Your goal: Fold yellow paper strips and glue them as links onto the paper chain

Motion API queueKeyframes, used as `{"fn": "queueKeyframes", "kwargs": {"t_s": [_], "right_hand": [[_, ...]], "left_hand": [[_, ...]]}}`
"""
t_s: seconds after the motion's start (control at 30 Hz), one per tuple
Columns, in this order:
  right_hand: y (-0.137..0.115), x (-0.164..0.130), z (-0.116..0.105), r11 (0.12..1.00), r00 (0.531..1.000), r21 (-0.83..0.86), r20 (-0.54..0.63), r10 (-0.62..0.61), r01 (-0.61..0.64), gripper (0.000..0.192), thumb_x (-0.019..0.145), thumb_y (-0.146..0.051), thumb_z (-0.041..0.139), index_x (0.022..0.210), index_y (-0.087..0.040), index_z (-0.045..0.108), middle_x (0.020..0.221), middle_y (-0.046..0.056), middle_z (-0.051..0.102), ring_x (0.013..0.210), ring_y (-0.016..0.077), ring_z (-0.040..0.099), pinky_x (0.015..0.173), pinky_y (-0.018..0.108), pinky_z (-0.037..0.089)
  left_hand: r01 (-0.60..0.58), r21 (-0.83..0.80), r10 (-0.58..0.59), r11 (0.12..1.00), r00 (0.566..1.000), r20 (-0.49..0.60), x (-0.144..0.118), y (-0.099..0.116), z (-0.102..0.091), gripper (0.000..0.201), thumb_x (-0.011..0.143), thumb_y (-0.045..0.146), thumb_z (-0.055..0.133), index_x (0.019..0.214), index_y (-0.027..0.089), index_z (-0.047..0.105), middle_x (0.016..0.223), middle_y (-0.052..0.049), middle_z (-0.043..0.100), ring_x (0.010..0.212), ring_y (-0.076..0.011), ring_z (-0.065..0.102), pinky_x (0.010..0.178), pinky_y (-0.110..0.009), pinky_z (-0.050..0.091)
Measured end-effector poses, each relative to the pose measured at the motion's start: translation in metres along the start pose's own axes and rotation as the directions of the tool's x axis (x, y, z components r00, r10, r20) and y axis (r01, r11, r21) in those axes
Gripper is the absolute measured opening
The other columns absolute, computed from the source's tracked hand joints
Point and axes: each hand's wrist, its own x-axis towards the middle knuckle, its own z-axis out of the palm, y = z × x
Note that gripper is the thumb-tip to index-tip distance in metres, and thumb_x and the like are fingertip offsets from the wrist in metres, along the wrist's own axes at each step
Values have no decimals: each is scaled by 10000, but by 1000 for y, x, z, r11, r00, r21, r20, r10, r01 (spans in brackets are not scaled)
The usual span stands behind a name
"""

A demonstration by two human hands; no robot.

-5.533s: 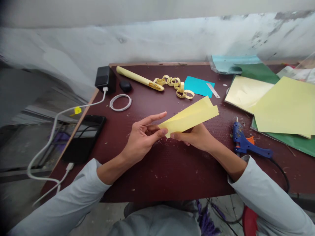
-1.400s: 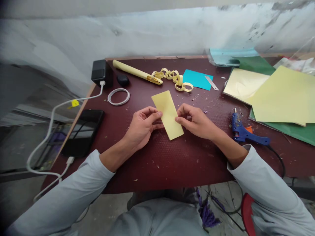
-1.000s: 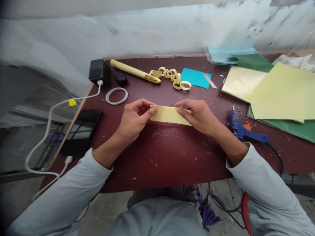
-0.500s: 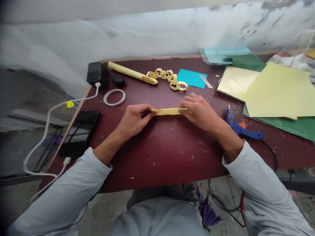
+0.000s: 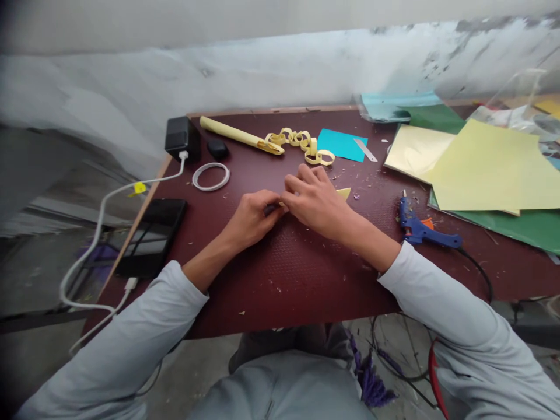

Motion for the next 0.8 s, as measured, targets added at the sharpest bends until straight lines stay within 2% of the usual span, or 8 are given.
{"fn": "queueKeyframes", "kwargs": {"t_s": [0.13, 0.3, 0.4, 0.53, 0.67, 0.8], "right_hand": [[5, 3, 4, 997, 999, 63, -7, 39, -39, 253, 1142, -222, 527, 999, -227, 736, 1091, 119, 716, 1076, 330, 554, 935, 492, 380], [7, 2, 4, 991, 997, 126, -46, 56, -50, 252, 1124, -225, 530, 1006, -237, 753, 1069, 116, 698, 1095, 341, 548, 972, 526, 381], [9, 2, 3, 989, 995, 142, -81, 58, -46, 230, 1107, -245, 559, 1010, -260, 766, 1012, 102, 681, 1110, 348, 544, 1001, 551, 390], [23, -1, 4, 983, 988, 170, -123, 96, -74, 219, 1084, -268, 589, 967, -271, 774, 930, 96, 645, 1121, 364, 555, 1016, 579, 397], [51, -11, 10, 973, 976, 182, -135, 171, -146, 192, 1032, -225, 633, 894, -246, 766, 908, 96, 643, 1109, 367, 573, 1037, 610, 386], [77, -19, 18, 970, 964, 140, -152, 218, -197, 159, 1005, -239, 677, 878, -226, 772, 874, 94, 663, 1066, 359, 597, 1022, 617, 414]], "left_hand": [[21, -90, -22, 996, 1000, -11, 0, 2, -2, 138, 1036, 241, 669, 958, 196, 774, 904, -42, 803, 798, -183, 681, 785, -319, 474], [4, -86, -9, 996, 998, -60, 0, 8, 1, 214, 1069, 272, 628, 954, 199, 793, 852, -43, 788, 759, -177, 684, 745, -307, 485], [16, -146, -32, 989, 993, -110, 0, 15, 4, 205, 1052, 283, 644, 959, 199, 806, 848, -36, 790, 743, -165, 689, 723, -287, 511], [118, -294, -163, 948, 978, -134, 0, 21, 1, 256, 1037, 308, 638, 871, 188, 791, 765, -10, 739, 647, -130, 617, 628, -253, 495], [211, -385, -290, 898, 944, -158, 3, 16, -5, 245, 980, 291, 688, 771, 185, 761, 710, -7, 712, 636, -128, 619, 594, -244, 482], [308, -571, -446, 761, 887, -116, 4, 5, 0, 210, 935, 302, 716, 755, 196, 731, 702, -11, 708, 616, -135, 663, 600, -256, 574]]}}
